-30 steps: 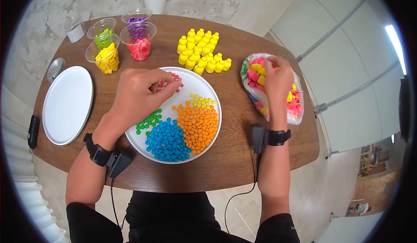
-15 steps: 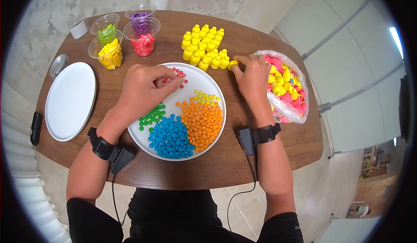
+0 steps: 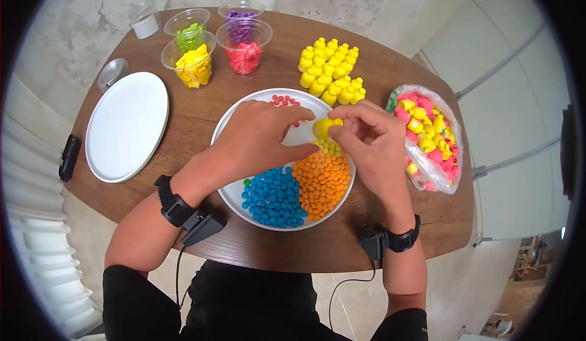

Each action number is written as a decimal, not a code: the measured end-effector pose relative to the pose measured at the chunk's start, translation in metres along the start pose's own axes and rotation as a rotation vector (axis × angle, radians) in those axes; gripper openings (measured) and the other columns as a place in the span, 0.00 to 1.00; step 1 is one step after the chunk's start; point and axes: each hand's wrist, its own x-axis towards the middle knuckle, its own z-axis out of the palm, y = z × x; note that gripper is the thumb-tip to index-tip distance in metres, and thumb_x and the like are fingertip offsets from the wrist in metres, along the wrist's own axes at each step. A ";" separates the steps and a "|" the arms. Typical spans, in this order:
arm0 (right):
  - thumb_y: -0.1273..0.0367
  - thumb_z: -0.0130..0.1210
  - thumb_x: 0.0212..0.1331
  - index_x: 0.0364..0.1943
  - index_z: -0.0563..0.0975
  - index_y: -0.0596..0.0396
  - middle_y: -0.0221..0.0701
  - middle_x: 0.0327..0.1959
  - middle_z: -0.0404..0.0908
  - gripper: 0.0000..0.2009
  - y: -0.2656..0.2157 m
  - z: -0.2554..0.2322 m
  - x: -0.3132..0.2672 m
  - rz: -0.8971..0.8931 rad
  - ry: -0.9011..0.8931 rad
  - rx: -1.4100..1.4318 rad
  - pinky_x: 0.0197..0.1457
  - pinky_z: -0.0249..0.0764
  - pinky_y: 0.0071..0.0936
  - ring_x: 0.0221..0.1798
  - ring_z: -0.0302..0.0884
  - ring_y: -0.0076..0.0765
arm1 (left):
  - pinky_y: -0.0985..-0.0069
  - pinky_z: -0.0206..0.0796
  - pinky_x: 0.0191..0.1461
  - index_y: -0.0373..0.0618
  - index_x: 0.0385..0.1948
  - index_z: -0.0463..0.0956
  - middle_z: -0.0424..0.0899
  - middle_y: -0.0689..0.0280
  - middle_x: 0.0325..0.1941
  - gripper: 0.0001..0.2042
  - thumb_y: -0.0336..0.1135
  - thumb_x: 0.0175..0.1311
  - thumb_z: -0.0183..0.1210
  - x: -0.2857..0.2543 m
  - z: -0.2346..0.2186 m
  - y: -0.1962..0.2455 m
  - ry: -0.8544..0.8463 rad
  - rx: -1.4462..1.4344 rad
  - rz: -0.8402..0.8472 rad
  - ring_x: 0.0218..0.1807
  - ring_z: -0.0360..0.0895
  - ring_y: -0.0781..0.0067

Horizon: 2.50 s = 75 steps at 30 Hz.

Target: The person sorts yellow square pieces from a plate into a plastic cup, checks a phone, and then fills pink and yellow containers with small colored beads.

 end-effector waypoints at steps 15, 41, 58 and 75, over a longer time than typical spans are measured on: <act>0.79 0.65 0.56 0.42 0.86 0.61 0.27 0.26 0.76 0.10 0.002 0.015 -0.005 -0.023 -0.088 0.125 0.29 0.64 0.21 0.26 0.70 0.17 | 0.57 0.72 0.37 0.42 0.40 0.87 0.85 0.55 0.24 0.16 0.47 0.65 0.68 0.002 -0.001 0.006 -0.207 0.039 -0.024 0.30 0.83 0.52; 0.77 0.64 0.62 0.40 0.85 0.63 0.23 0.25 0.82 0.05 0.013 0.006 0.003 0.125 0.228 0.501 0.25 0.63 0.15 0.21 0.71 0.11 | 0.79 0.61 0.25 0.37 0.50 0.87 0.75 0.67 0.14 0.17 0.32 0.60 0.74 0.003 0.000 -0.001 -0.096 -0.136 -0.117 0.17 0.69 0.84; 0.73 0.64 0.51 0.33 0.84 0.61 0.39 0.25 0.81 0.06 0.058 -0.005 0.018 -0.127 0.548 0.052 0.34 0.74 0.41 0.27 0.80 0.45 | 0.68 0.64 0.27 0.38 0.34 0.88 0.77 0.61 0.16 0.15 0.44 0.61 0.72 0.041 0.007 0.007 -0.385 0.134 -0.166 0.18 0.72 0.72; 0.70 0.63 0.53 0.36 0.85 0.60 0.38 0.27 0.82 0.09 0.062 -0.003 0.019 -0.115 0.584 -0.065 0.34 0.76 0.42 0.29 0.82 0.44 | 0.60 0.68 0.31 0.35 0.31 0.84 0.82 0.55 0.21 0.16 0.42 0.58 0.71 0.075 0.007 0.024 -0.587 0.455 0.130 0.22 0.79 0.54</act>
